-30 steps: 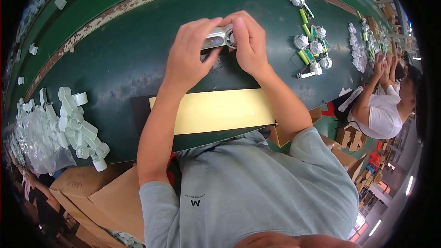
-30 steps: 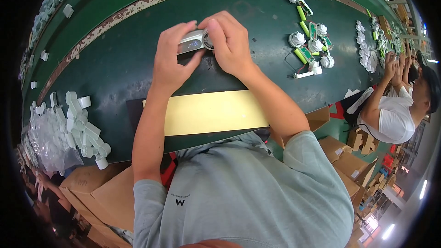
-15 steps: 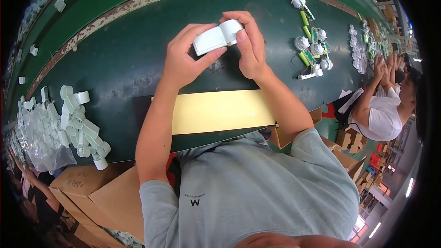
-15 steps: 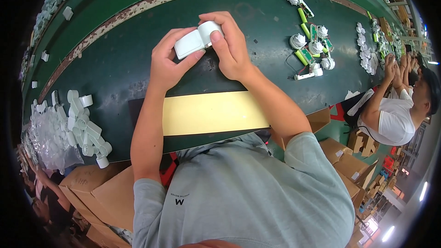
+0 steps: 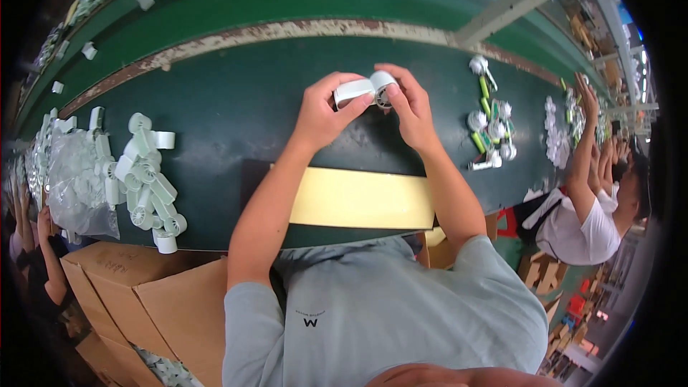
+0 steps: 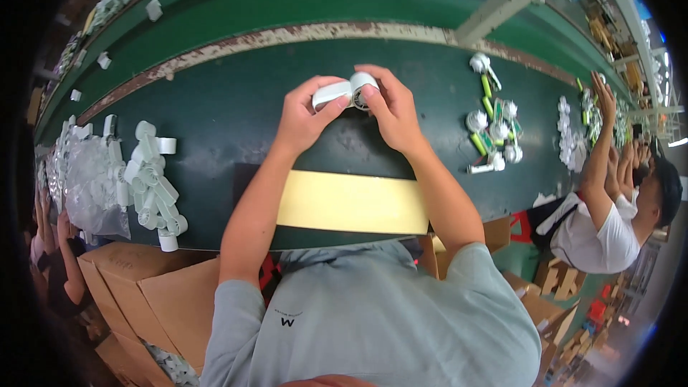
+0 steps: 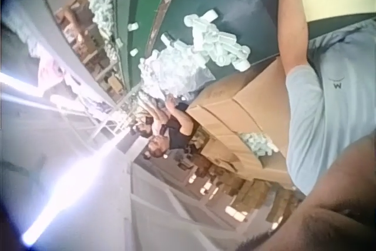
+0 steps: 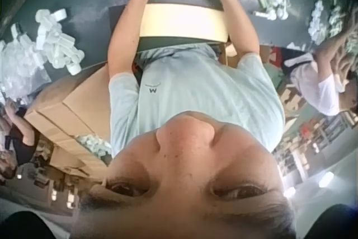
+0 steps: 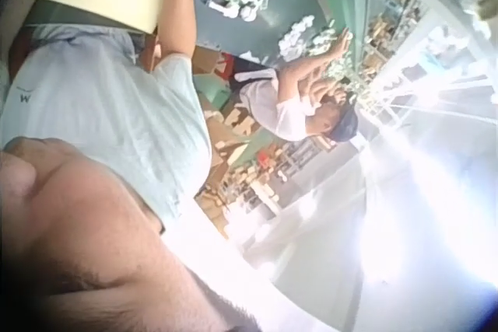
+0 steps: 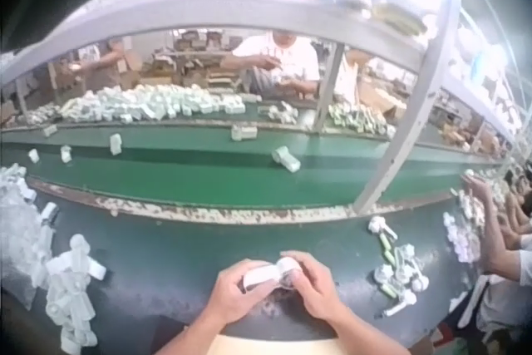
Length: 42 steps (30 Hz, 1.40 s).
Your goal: The person assembles portable fans by peeling adhesive pads, sticking them onto internal components, placing the battery and fan mechanism into the housing, and snapping the plastic outer casing together.
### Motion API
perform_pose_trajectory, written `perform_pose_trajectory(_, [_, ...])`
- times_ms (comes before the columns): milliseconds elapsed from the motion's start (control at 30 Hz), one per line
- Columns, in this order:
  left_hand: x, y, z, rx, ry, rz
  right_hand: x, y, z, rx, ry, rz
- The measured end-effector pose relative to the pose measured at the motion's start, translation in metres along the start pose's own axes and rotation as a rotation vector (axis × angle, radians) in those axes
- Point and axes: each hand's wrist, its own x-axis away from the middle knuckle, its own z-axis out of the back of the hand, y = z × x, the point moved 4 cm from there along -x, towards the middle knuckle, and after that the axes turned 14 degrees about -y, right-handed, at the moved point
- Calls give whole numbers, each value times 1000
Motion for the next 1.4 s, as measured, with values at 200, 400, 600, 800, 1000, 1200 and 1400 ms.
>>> perform_pose_trajectory(200, [5, -13, 33, -7, 427, 82, -82, 26, 36, -487, 177, -245])
perform_pose_trajectory(400, [1, -24, 35, -36, 423, 14, -51, 5, 18, -133, -161, -400])
perform_pose_trajectory(600, [-1, -13, 42, -138, 417, 42, 19, -38, 115, 822, 217, -238])
perform_pose_trajectory(800, [-4, -8, 36, -258, 358, 8, 39, 27, 234, 1247, 274, -423])
perform_pose_trajectory(1000, [-36, 19, 60, -566, 328, -2, 32, 45, 278, 1273, 78, -314])
perform_pose_trajectory(1200, [26, 95, 208, -1513, 330, 264, 2, -11, 179, 677, 97, -96])
perform_pose_trajectory(1400, [135, 111, 297, -1487, 158, 1372, 25, -63, 99, 391, 243, 142])
